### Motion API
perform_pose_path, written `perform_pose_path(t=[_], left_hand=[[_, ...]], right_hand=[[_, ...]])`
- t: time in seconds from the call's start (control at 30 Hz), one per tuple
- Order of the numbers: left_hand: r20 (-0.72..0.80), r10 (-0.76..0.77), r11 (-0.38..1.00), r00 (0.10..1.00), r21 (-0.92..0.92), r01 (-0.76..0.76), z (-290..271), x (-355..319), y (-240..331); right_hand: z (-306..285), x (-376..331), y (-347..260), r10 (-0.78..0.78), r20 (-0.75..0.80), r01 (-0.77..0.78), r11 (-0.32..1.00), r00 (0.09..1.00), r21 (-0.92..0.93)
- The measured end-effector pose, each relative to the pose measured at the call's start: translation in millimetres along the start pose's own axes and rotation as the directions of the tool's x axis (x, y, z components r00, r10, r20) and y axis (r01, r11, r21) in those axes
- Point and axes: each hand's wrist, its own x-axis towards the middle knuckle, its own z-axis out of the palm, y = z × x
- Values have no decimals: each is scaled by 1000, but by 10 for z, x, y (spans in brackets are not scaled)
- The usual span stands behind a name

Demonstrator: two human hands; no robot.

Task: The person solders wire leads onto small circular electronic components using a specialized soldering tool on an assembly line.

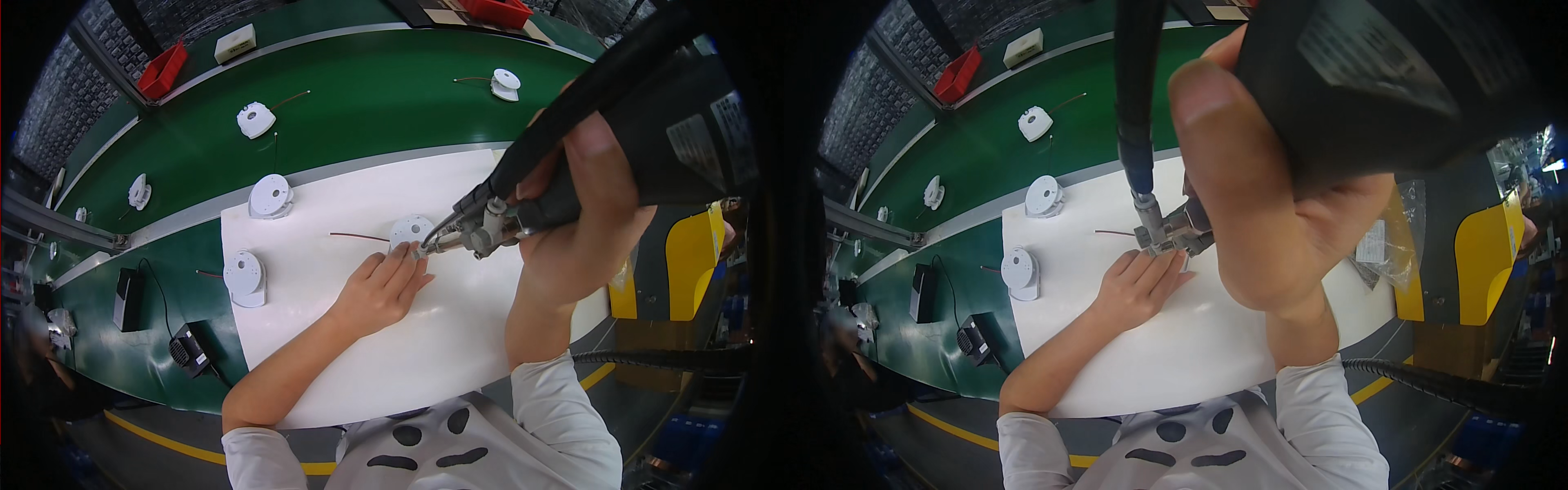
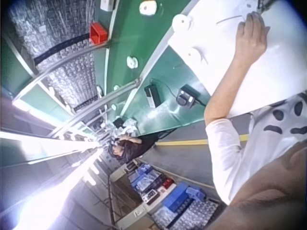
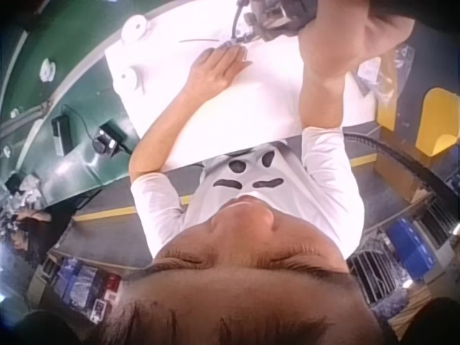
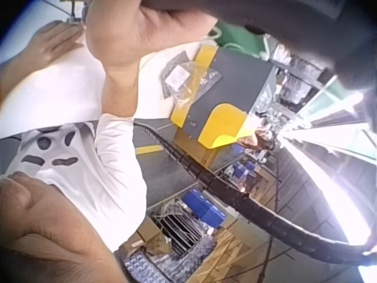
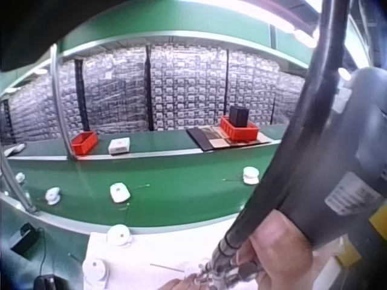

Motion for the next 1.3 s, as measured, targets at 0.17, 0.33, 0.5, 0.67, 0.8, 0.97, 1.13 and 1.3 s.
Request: perform_pose_path(t=[0.17,0.33,0.5,0.67,0.8,0.97,1.13,1.3], left_hand=[[49,-4,1000,999,2,4,-31,7,7],[51,-1,1000,999,-8,1,-45,-12,-18],[44,-21,999,999,-28,23,-8,-22,-7],[3,46,917,999,-398,-41,-23,54,-30],[57,86,935,995,-350,-61,-74,77,-57],[114,27,962,993,-272,5,-63,18,-46],[113,23,963,993,-270,8,-39,-1,-53],[112,32,966,993,-259,-1,-47,0,-49]], right_hand=[[40,8,-14,-94,34,97,990,995,-105],[213,99,-283,218,40,-220,974,975,59],[173,88,-301,381,-37,-354,888,924,294],[-170,192,-348,403,-116,-417,898,908,-143],[-82,267,-325,399,-105,-375,906,911,194],[37,254,-377,466,-69,-437,864,882,248],[138,191,-410,468,-66,-446,870,881,212],[112,92,-237,260,9,-254,934,966,251]])
